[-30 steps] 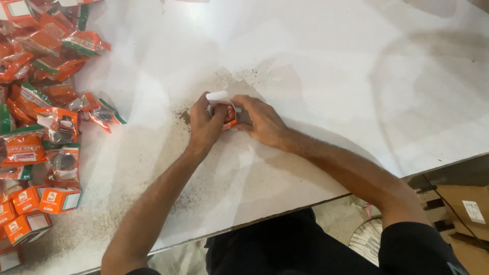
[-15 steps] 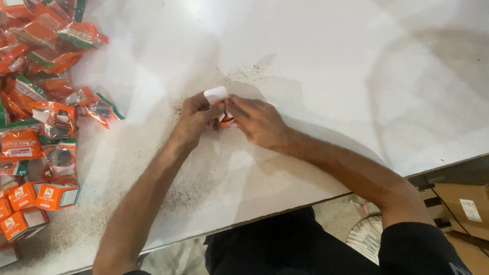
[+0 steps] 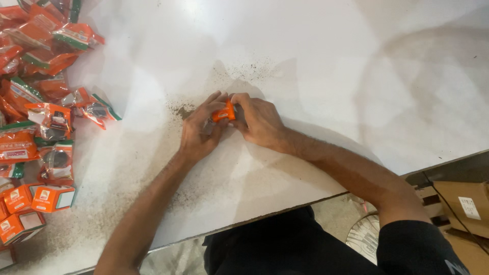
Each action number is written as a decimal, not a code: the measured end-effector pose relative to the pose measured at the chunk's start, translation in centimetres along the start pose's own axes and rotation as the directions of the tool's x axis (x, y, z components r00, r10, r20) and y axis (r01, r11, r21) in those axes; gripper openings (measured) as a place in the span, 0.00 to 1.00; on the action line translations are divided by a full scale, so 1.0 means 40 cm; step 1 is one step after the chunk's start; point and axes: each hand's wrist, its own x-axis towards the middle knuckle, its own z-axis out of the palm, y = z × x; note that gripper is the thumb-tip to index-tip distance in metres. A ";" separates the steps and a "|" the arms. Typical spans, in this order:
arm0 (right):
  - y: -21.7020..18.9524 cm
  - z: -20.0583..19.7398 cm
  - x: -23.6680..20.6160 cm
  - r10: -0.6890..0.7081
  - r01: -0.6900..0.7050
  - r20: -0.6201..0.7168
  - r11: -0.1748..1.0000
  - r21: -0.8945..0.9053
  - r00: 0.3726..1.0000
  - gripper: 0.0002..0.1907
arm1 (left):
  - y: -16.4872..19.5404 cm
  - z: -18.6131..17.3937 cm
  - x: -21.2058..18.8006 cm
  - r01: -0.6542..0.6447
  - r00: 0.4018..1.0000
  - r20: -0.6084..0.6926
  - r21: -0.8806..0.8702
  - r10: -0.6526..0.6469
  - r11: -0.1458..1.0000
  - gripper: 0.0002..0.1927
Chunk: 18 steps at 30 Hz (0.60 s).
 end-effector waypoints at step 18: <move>0.072 -0.035 0.032 0.035 -0.062 -0.080 0.929 -0.365 0.996 0.41 | -0.060 -0.044 0.003 -0.094 0.995 -0.011 0.285 0.101 0.954 0.19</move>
